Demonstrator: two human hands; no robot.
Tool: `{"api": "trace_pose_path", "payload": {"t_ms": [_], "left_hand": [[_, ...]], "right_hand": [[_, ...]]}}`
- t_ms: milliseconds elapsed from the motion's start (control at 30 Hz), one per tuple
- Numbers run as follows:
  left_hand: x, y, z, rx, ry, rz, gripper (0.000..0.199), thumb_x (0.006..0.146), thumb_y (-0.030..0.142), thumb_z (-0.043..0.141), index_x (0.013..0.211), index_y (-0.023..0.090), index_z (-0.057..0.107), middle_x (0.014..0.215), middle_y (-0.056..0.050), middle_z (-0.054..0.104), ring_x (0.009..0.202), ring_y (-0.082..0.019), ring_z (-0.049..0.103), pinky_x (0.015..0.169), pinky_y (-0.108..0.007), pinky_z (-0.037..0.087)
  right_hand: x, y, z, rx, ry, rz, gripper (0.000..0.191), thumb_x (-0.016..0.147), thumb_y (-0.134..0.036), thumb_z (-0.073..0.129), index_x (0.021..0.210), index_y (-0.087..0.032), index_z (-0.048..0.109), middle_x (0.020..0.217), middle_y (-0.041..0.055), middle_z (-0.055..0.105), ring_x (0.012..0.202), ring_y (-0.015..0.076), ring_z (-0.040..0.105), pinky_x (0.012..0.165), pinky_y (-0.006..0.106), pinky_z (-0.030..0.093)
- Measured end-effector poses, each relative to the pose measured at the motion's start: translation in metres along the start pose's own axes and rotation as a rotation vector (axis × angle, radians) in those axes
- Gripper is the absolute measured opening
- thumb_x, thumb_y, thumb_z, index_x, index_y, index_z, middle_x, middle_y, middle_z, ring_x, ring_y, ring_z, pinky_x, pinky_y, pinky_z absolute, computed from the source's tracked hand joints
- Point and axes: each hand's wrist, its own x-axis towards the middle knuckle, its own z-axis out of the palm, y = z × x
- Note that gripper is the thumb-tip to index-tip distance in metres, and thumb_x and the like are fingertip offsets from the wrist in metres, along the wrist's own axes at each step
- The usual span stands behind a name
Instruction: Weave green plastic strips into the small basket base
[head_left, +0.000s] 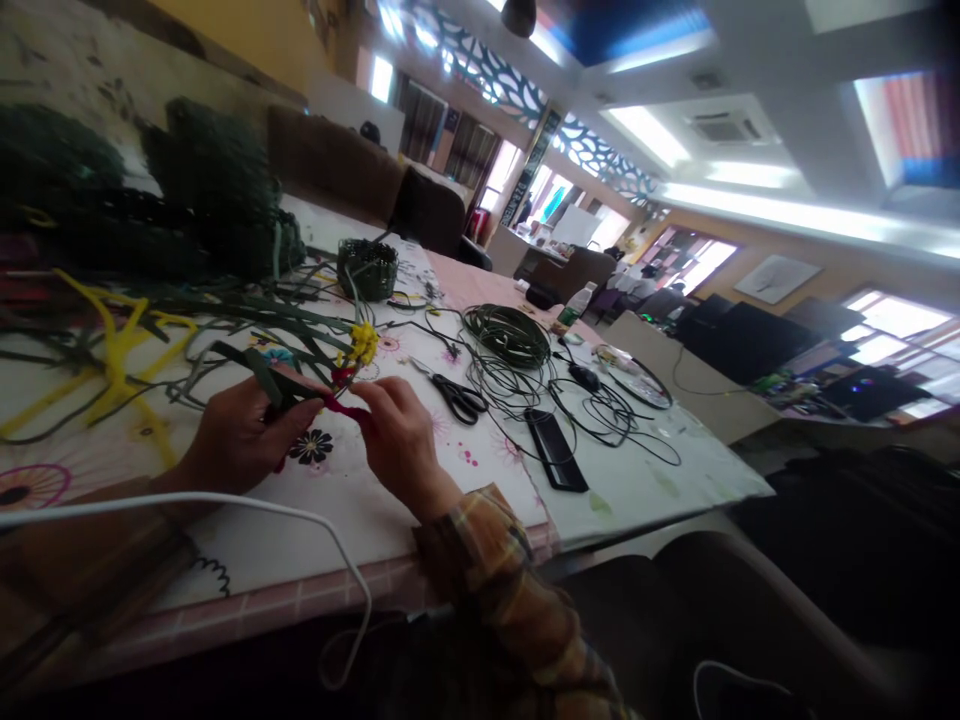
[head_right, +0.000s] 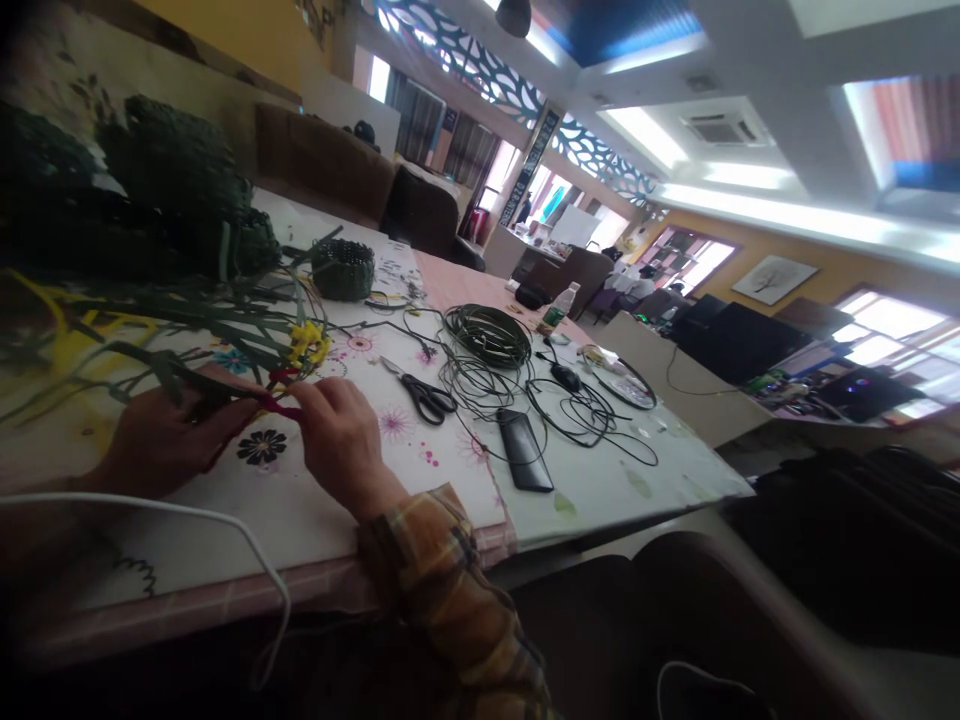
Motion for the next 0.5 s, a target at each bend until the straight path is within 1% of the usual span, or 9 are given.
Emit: {"api": "trace_pose_path", "payload": {"t_ms": [67,133,200,267,300,333,367,433,500], "left_hand": [[0.000,0.001,0.000,-0.034,-0.046,-0.064,0.033,0.096,0.050,0.064,0.103,0.019,0.076,0.074,0.001,0.072,0.058,-0.015,0.063,0.062,-0.025,0.049],[0.000,0.003,-0.001,-0.074,-0.097,-0.099,0.034,0.097,0.050,0.063,0.103,0.018,0.074,0.066,0.004,0.067,0.048,-0.012,0.055,0.058,-0.025,0.048],[0.000,0.004,-0.002,-0.097,-0.108,-0.060,0.032,0.098,0.046,0.062,0.100,0.017,0.074,0.070,0.003,0.069,0.051,-0.012,0.057,0.061,-0.025,0.050],[0.000,0.004,-0.002,-0.102,-0.082,0.030,0.026,0.098,0.041,0.064,0.098,0.017,0.074,0.080,-0.001,0.073,0.064,-0.014,0.065,0.067,-0.024,0.053],[0.000,0.003,-0.001,-0.112,-0.078,0.081,0.022,0.098,0.037,0.064,0.098,0.017,0.074,0.082,-0.001,0.073,0.069,-0.015,0.067,0.069,-0.024,0.054],[0.000,0.001,0.000,-0.127,-0.083,0.121,0.019,0.099,0.034,0.064,0.100,0.018,0.074,0.086,-0.002,0.073,0.073,-0.015,0.069,0.071,-0.024,0.055],[-0.001,-0.001,0.002,-0.147,-0.086,0.154,0.016,0.100,0.032,0.063,0.103,0.019,0.073,0.090,-0.002,0.073,0.077,-0.015,0.070,0.071,-0.024,0.056],[-0.003,-0.007,0.006,-0.178,-0.083,0.227,0.013,0.103,0.028,0.062,0.107,0.022,0.072,0.097,-0.002,0.072,0.080,-0.015,0.071,0.071,-0.023,0.057],[-0.005,-0.013,0.010,-0.179,-0.058,0.299,0.013,0.104,0.027,0.061,0.110,0.024,0.072,0.102,-0.003,0.072,0.084,-0.015,0.072,0.071,-0.023,0.059]], "right_hand": [[0.003,0.005,0.002,-0.103,-0.046,-0.141,0.024,0.109,-0.020,0.049,0.115,-0.022,0.072,0.102,0.0088,0.069,0.095,0.0201,0.062,0.087,0.034,0.052],[0.007,0.008,0.004,-0.163,-0.087,-0.265,0.026,0.111,-0.021,0.047,0.110,-0.023,0.072,0.100,0.0081,0.069,0.094,0.0201,0.061,0.087,0.035,0.051],[0.010,0.008,0.004,-0.193,-0.126,-0.339,0.029,0.111,-0.019,0.044,0.101,-0.023,0.071,0.095,0.0074,0.068,0.091,0.0199,0.060,0.084,0.035,0.050],[0.011,0.005,0.003,-0.169,-0.155,-0.326,0.030,0.108,-0.016,0.044,0.089,-0.022,0.066,0.087,0.0064,0.065,0.085,0.0196,0.058,0.080,0.035,0.048],[0.010,0.001,0.003,-0.119,-0.157,-0.280,0.030,0.107,-0.015,0.045,0.083,-0.022,0.062,0.083,0.0055,0.062,0.082,0.0191,0.057,0.078,0.034,0.047],[0.009,-0.002,0.004,-0.034,-0.149,-0.198,0.029,0.104,-0.016,0.048,0.079,-0.023,0.058,0.079,0.0043,0.060,0.078,0.0183,0.055,0.076,0.034,0.046],[0.007,-0.007,0.006,0.092,-0.128,-0.074,0.027,0.102,-0.019,0.051,0.076,-0.023,0.055,0.076,0.0027,0.057,0.075,0.0172,0.054,0.074,0.032,0.046],[0.005,-0.017,0.010,0.462,-0.079,0.278,0.025,0.098,-0.027,0.058,0.074,-0.023,0.051,0.068,-0.0016,0.049,0.065,0.0145,0.048,0.065,0.029,0.043],[0.004,-0.025,0.015,0.911,-0.098,0.659,0.028,0.094,-0.035,0.063,0.074,-0.024,0.047,0.060,-0.0063,0.039,0.054,0.0117,0.037,0.054,0.026,0.037]]}}
